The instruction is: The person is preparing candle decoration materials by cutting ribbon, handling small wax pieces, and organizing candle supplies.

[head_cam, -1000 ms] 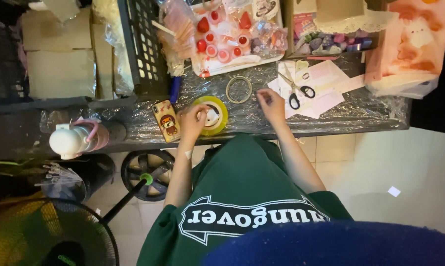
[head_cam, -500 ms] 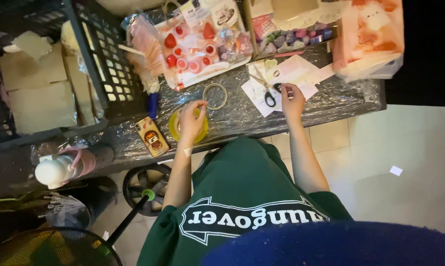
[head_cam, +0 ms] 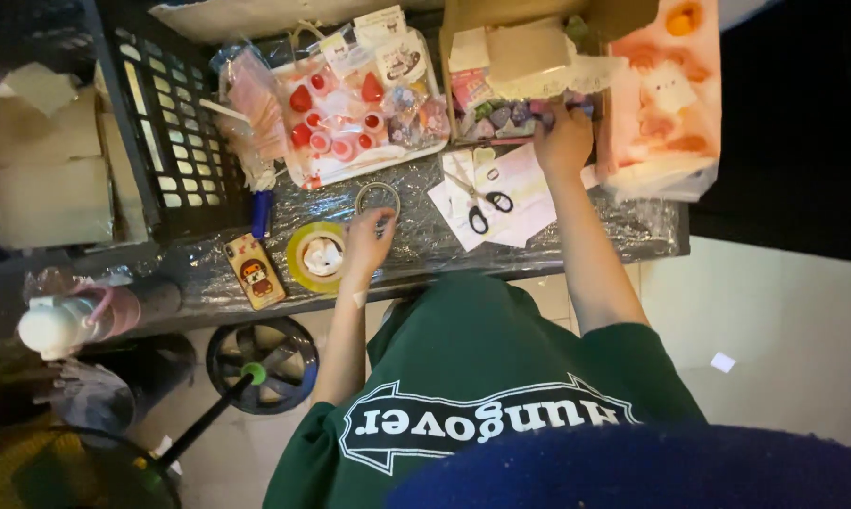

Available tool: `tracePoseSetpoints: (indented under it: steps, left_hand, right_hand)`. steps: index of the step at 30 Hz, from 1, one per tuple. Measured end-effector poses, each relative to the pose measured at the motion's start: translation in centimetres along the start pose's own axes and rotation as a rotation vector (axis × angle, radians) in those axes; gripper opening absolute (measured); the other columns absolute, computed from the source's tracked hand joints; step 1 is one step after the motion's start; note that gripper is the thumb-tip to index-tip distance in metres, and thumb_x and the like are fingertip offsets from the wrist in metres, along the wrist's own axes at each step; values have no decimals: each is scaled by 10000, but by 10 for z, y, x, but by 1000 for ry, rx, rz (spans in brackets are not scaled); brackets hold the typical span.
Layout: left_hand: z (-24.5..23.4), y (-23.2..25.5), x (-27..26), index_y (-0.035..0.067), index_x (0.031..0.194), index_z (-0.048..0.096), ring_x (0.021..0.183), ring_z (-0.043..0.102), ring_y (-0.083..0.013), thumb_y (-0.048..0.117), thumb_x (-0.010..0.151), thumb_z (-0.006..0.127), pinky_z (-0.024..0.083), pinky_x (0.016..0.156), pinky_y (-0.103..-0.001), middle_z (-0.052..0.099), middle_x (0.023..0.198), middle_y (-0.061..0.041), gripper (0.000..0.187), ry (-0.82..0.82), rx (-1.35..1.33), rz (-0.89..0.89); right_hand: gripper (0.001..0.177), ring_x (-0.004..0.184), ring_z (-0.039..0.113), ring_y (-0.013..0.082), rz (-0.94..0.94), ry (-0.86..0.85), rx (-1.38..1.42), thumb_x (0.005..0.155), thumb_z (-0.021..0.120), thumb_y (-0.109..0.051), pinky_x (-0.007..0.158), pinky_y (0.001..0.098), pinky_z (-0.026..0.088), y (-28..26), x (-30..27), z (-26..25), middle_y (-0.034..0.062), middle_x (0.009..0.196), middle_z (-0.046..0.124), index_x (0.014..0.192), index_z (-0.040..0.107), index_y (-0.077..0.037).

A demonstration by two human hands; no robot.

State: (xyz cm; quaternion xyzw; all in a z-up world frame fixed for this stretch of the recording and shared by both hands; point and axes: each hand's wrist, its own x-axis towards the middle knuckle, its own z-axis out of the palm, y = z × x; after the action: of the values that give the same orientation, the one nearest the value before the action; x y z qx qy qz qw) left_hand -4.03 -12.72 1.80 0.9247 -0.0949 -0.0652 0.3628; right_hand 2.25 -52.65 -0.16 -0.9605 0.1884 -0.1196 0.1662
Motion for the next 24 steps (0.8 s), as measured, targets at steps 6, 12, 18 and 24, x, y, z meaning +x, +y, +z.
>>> tracePoseSetpoints:
  steps: [6,12,18,24]
  left_hand:
    - [-3,23,-7,135,1056,752,1053,686,-290,201,916,706,454,900,-455,759,1080,-72,162,90,-87,-54]
    - [-40,17,-13,86,1062,740,1005,709,-303,132,957,703,522,884,-394,757,1040,-112,120,273,-126,-42]
    - [-61,-38,-42,110,1077,757,1002,690,-315,203,956,664,512,910,-401,741,1045,-136,179,367,-21,-297]
    - [-76,-39,-68,175,1099,797,1274,441,-478,296,781,770,339,1008,-634,594,1298,-246,341,354,473,-538]
  right_hand:
    - [412,933,678,384,-2,-152,-17,737,861,-310,678,530,536,-7,39,0,142,1162,690,1081,697,-154]
    - [227,1040,715,324,-99,-196,22,957,792,-380,838,489,567,36,43,26,77,1108,748,1087,725,-208]
    - [404,1033,679,400,-308,83,-77,978,748,-331,751,499,550,-3,7,-26,234,1388,618,1370,712,-235]
    - [449,1156,669,355,-455,-45,209,937,800,-197,997,473,557,-45,-37,-38,181,1432,585,1372,692,-199]
